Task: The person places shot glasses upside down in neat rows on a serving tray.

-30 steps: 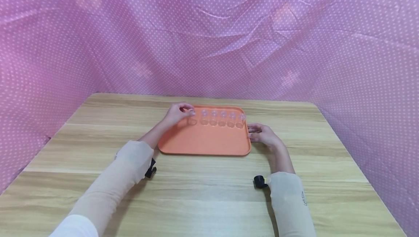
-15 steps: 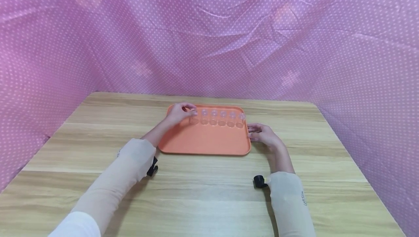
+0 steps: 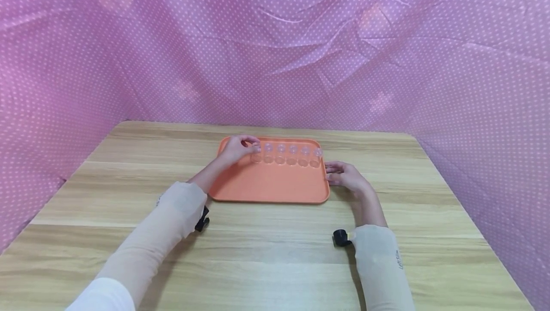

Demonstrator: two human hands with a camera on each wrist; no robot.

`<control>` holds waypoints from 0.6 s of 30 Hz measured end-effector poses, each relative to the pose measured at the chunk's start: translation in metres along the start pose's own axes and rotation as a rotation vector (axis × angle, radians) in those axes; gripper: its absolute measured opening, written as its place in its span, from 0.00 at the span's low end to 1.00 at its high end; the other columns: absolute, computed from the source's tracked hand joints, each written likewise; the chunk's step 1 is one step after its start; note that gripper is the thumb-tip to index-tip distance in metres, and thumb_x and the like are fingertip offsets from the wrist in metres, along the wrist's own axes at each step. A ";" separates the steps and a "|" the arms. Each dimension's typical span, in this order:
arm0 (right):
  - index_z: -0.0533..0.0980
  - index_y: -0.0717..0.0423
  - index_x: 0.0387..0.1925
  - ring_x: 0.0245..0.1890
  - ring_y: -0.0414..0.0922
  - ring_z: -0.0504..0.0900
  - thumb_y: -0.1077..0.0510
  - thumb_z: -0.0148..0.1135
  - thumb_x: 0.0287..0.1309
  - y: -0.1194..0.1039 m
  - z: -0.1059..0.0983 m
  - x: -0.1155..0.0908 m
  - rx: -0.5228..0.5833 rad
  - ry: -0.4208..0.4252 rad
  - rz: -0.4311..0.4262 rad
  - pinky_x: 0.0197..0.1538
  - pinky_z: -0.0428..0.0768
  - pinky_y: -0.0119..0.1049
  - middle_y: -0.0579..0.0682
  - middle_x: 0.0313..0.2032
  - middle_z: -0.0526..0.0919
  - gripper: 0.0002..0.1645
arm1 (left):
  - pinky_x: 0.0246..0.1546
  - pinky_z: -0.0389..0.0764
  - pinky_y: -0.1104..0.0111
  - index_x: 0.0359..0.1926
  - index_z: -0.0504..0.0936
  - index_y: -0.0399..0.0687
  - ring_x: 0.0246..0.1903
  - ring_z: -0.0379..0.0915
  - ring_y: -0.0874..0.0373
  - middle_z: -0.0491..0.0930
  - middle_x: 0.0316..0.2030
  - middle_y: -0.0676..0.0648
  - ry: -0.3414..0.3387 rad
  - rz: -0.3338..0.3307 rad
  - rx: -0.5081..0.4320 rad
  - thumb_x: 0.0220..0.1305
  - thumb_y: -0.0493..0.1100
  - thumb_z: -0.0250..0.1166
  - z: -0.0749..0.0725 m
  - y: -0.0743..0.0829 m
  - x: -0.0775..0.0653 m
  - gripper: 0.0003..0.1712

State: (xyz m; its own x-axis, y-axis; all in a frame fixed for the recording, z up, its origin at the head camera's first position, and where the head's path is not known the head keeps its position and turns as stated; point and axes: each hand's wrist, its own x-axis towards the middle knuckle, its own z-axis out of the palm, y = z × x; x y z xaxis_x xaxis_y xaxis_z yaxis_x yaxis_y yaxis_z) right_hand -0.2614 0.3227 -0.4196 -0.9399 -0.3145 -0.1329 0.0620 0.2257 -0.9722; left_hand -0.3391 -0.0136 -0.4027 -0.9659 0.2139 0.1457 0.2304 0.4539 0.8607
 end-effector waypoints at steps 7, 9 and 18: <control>0.55 0.75 0.62 0.43 0.41 0.77 0.73 0.47 0.60 -0.001 -0.001 -0.001 -0.008 0.000 0.008 0.47 0.75 0.36 0.72 0.56 0.63 0.28 | 0.36 0.70 0.68 0.42 0.82 0.41 0.37 0.68 0.54 0.79 0.38 0.46 0.001 0.008 0.015 0.50 0.42 0.71 0.000 -0.001 0.001 0.17; 0.55 0.76 0.62 0.43 0.41 0.77 0.73 0.47 0.60 -0.001 -0.001 -0.001 -0.006 -0.003 0.003 0.48 0.75 0.36 0.73 0.56 0.63 0.28 | 0.36 0.70 0.68 0.42 0.82 0.41 0.38 0.68 0.54 0.79 0.38 0.45 0.000 0.007 0.020 0.49 0.42 0.71 0.000 -0.002 0.001 0.17; 0.55 0.76 0.62 0.44 0.42 0.76 0.73 0.48 0.60 -0.001 0.000 -0.001 -0.009 -0.005 0.000 0.48 0.75 0.36 0.73 0.56 0.63 0.29 | 0.37 0.69 0.67 0.45 0.82 0.42 0.39 0.67 0.53 0.78 0.41 0.46 -0.022 -0.025 -0.005 0.50 0.43 0.72 -0.004 0.001 0.000 0.20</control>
State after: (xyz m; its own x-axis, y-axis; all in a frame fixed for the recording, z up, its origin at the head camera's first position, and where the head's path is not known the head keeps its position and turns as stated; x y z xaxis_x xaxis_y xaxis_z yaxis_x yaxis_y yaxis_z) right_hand -0.2606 0.3231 -0.4180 -0.9384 -0.3187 -0.1336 0.0587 0.2338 -0.9705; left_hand -0.3392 -0.0173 -0.4001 -0.9684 0.2219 0.1135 0.2057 0.4547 0.8665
